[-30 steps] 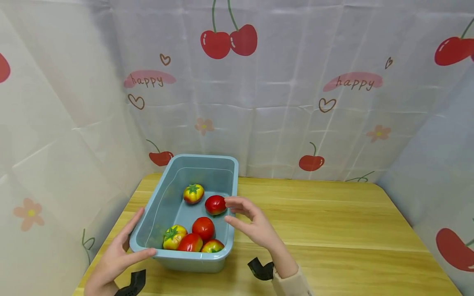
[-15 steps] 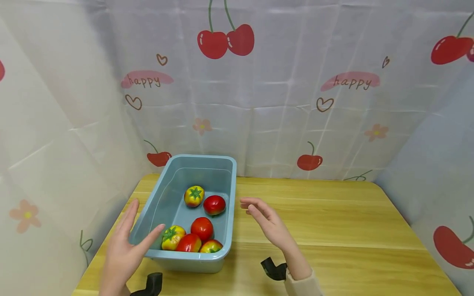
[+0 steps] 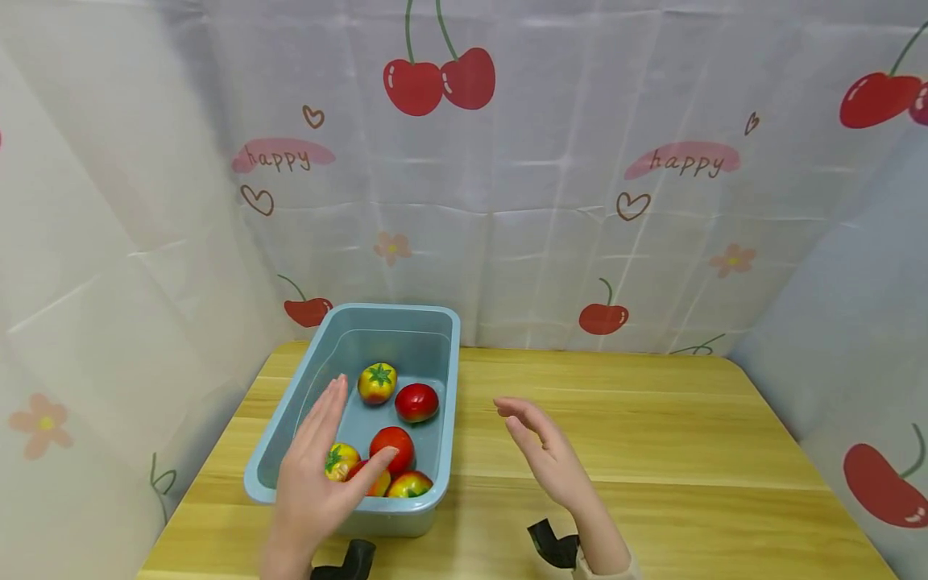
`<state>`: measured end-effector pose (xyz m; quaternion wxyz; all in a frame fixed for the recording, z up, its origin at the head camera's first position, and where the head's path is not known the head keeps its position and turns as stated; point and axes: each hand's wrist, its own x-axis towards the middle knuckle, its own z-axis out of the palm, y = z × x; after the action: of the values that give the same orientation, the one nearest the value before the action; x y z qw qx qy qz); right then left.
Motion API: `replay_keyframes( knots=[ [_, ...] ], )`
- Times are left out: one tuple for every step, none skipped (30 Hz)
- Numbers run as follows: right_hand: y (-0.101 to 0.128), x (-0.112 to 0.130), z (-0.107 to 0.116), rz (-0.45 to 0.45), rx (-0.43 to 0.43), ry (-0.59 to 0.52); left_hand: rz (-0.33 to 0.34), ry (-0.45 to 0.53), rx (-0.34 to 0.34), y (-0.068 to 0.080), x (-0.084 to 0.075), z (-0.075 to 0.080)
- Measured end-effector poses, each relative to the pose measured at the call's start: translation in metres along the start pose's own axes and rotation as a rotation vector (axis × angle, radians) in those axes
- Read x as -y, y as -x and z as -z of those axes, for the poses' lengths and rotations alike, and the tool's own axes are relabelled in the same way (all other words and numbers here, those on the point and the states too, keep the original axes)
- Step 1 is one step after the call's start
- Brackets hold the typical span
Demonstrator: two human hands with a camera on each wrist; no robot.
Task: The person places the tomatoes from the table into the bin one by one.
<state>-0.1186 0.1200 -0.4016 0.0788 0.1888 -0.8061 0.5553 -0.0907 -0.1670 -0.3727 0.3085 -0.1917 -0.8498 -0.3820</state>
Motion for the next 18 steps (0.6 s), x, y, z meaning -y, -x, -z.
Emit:
replay_keyframes(
  knots=[
    [0.002, 0.000, 0.000, 0.001, -0.010, 0.019, -0.018, 0.010, 0.015, 0.000, -0.002, -0.002],
    [0.004, 0.000, 0.000, 0.007, -0.021, 0.047, -0.037, 0.016, 0.027, 0.000, -0.004, -0.005],
    [0.005, -0.001, 0.000, 0.012, -0.031, 0.069, -0.058, 0.017, 0.038, 0.000, -0.006, -0.008],
    [0.007, -0.001, 0.001, 0.022, -0.038, 0.094, -0.080, 0.013, 0.049, 0.000, -0.008, -0.011],
    [0.009, -0.001, 0.001, 0.036, -0.044, 0.118, -0.107, 0.008, 0.053, -0.001, -0.010, -0.015],
    [0.011, -0.002, 0.001, 0.052, -0.051, 0.148, -0.134, 0.002, 0.056, -0.001, -0.013, -0.018],
    [0.013, -0.002, 0.002, 0.058, -0.054, 0.170, -0.160, -0.007, 0.058, -0.001, -0.014, -0.022],
    [0.014, -0.003, 0.002, 0.062, -0.058, 0.197, -0.183, -0.018, 0.059, 0.000, -0.016, -0.025],
    [0.016, -0.003, 0.003, 0.064, -0.060, 0.217, -0.204, -0.030, 0.061, 0.000, -0.018, -0.029],
    [0.017, -0.003, 0.003, 0.068, -0.063, 0.246, -0.220, -0.048, 0.065, 0.000, -0.019, -0.032],
    [0.019, -0.003, 0.004, 0.072, -0.067, 0.272, -0.234, -0.068, 0.069, 0.000, -0.021, -0.034],
    [0.021, -0.004, 0.005, 0.075, -0.068, 0.300, -0.239, -0.088, 0.078, 0.001, -0.022, -0.037],
    [0.022, -0.004, 0.005, 0.073, -0.064, 0.322, -0.244, -0.107, 0.089, 0.002, -0.024, -0.038],
    [0.024, -0.004, 0.006, 0.075, -0.063, 0.347, -0.248, -0.127, 0.102, 0.002, -0.025, -0.040],
    [0.025, -0.005, 0.007, 0.080, -0.060, 0.371, -0.255, -0.142, 0.113, 0.003, -0.026, -0.042],
    [0.026, -0.005, 0.007, 0.081, -0.059, 0.393, -0.259, -0.154, 0.126, 0.004, -0.027, -0.043],
    [0.027, -0.006, 0.008, 0.081, -0.057, 0.409, -0.265, -0.160, 0.136, 0.005, -0.029, -0.045],
    [0.028, -0.007, 0.008, 0.082, -0.055, 0.426, -0.270, -0.166, 0.147, 0.006, -0.030, -0.047]
  ],
)
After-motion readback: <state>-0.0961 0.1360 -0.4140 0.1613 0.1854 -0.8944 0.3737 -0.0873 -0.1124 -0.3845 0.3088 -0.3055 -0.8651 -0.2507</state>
